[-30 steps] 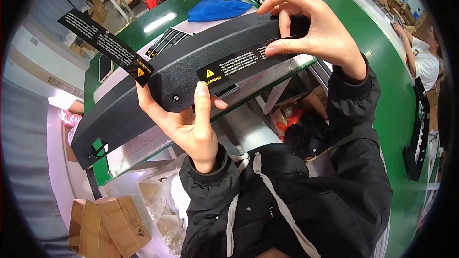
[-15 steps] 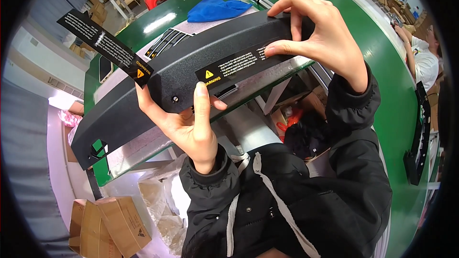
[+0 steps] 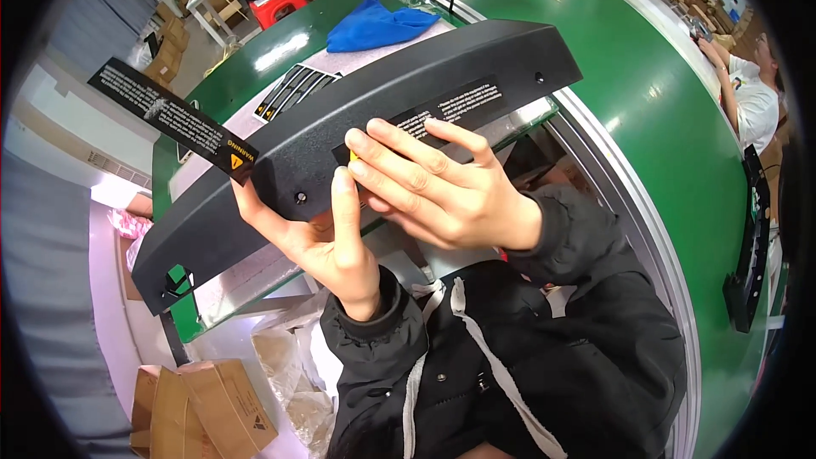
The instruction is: Applying warning labels to black plastic electronic components on an assembly line.
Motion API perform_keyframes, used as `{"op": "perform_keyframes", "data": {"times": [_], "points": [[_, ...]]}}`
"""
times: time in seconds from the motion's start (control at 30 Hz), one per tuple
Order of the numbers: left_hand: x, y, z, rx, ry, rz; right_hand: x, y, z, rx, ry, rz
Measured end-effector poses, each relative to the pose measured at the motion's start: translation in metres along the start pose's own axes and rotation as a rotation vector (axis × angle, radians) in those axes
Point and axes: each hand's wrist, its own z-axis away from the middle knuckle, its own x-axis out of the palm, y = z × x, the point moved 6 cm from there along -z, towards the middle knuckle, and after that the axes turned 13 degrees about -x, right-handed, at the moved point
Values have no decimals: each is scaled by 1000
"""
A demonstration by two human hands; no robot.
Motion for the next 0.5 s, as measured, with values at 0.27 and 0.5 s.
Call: {"op": "perform_keyframes", "data": {"times": [0.27, 0.5], "points": [[3, 2, 4, -66, 38, -52, -27, 47, 39, 133, 39, 432], [18, 3, 16, 86, 218, 33, -64, 102, 96, 455, 188, 116]]}}
